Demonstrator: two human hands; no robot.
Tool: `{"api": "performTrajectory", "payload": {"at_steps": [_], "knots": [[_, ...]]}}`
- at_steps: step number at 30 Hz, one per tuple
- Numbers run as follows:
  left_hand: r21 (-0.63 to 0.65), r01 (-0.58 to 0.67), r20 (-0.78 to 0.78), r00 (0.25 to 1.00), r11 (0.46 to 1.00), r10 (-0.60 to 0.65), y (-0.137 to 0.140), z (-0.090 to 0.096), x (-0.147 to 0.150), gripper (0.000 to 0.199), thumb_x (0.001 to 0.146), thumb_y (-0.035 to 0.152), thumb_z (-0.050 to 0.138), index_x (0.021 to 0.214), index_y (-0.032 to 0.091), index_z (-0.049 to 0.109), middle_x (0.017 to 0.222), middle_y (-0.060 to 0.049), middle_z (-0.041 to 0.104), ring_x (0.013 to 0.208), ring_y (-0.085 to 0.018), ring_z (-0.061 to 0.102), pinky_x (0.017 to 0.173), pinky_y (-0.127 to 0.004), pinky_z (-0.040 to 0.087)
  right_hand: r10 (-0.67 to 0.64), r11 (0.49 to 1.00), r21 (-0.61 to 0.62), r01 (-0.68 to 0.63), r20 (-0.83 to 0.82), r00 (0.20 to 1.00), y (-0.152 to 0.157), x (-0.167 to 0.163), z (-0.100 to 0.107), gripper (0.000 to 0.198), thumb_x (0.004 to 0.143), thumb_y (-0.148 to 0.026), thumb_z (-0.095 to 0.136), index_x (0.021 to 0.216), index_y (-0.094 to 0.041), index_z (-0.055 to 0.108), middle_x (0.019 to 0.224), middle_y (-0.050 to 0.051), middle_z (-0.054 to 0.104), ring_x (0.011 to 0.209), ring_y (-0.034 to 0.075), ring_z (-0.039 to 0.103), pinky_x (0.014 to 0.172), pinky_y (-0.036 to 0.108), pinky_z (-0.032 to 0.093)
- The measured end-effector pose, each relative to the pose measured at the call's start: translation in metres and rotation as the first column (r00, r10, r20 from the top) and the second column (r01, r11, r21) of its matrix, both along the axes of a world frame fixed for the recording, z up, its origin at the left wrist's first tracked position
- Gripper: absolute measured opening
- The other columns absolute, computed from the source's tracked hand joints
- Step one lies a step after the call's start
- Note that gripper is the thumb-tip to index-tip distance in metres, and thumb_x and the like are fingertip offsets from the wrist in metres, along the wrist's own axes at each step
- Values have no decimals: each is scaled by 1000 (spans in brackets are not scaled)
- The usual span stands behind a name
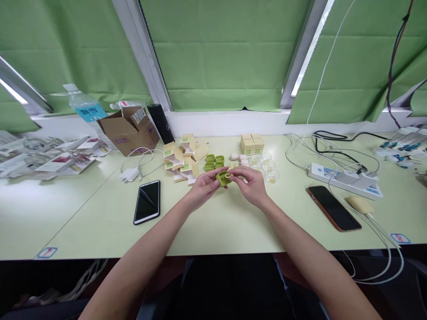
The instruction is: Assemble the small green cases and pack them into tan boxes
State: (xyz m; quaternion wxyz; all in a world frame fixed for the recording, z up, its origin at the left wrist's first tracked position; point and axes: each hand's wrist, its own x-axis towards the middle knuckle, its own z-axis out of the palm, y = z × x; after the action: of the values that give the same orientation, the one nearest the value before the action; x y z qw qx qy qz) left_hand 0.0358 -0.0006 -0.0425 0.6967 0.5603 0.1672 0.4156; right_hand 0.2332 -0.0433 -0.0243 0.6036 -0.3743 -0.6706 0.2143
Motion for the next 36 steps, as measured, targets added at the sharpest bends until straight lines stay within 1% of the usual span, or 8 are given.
{"api": "performTrajectory", "payload": {"at_steps": [3, 5, 9, 13, 20, 26, 32, 36], "knots": [[0, -9, 7, 1000, 1000, 9, 0, 0, 0, 62, 83, 39, 89, 139, 20, 71, 124, -14, 77, 107, -23, 72, 90, -34, 54, -50, 993, 114, 36, 122, 991, 2, 2, -1, 13, 99, -28, 66, 98, -28, 79, 94, 4, 79, 84, 21, 72, 76, 38, 60], [-5, -15, 18, 1000, 1000, 15, 1, 0, -1, 64, 82, 37, 90, 141, 20, 69, 124, -14, 77, 105, -22, 72, 90, -33, 54, -90, 978, 203, 47, 210, 973, 3, 3, -2, 15, 101, -25, 61, 100, -27, 76, 94, 6, 78, 86, 22, 70, 76, 39, 59], [-15, -9, 30, 1000, 1000, 10, 1, 1, -1, 68, 81, 36, 90, 143, 20, 67, 128, -15, 76, 112, -23, 73, 102, -35, 53, -173, 948, 314, 60, 346, 922, 4, 4, -5, 15, 102, -18, 57, 103, -25, 70, 95, 7, 74, 90, 24, 66, 80, 41, 55], [-17, 12, 12, 1000, 1000, -12, -1, 2, 0, 69, 82, 36, 89, 145, 20, 65, 131, -16, 76, 122, -27, 72, 107, -38, 51, -228, 922, 382, 64, 402, 887, 3, 2, -5, 15, 102, -16, 56, 100, -24, 69, 90, 7, 69, 84, 23, 59, 73, 38, 50], [-4, 36, -8, 999, 999, -36, -3, 3, -1, 71, 83, 35, 89, 147, 19, 64, 129, -16, 77, 120, -28, 73, 105, -38, 53, -251, 924, 375, 75, 447, 858, 5, 2, -9, 18, 102, -18, 56, 96, -23, 72, 79, 4, 60, 75, 21, 51, 66, 36, 42], [2, 60, -3, 998, 998, -60, -2, 4, 0, 70, 83, 36, 89, 146, 19, 64, 131, -17, 76, 122, -28, 73, 108, -38, 51, -218, 922, 385, 38, 437, 873, 5, 2, -10, 19, 103, -18, 56, 93, -23, 72, 76, 4, 60, 73, 20, 52, 68, 36, 43], [2, 67, -8, 998, 998, -67, -1, 1, -1, 70, 83, 35, 89, 146, 19, 64, 124, -16, 79, 117, -29, 74, 108, -40, 51, -185, 937, 348, 19, 452, 872, 6, 2, -12, 21, 102, -18, 57, 89, -24, 72, 71, 2, 60, 71, 19, 52, 68, 35, 42], [-3, 72, -19, 997, 997, -72, -1, 1, -2, 69, 82, 36, 90, 144, 18, 66, 123, -17, 79, 116, -29, 75, 107, -41, 52, -161, 939, 344, -14, 476, 865, 7, 2, -15, 27, 102, -15, 54, 83, -25, 70, 69, 1, 62, 70, 19, 52, 68, 35, 42]]}}
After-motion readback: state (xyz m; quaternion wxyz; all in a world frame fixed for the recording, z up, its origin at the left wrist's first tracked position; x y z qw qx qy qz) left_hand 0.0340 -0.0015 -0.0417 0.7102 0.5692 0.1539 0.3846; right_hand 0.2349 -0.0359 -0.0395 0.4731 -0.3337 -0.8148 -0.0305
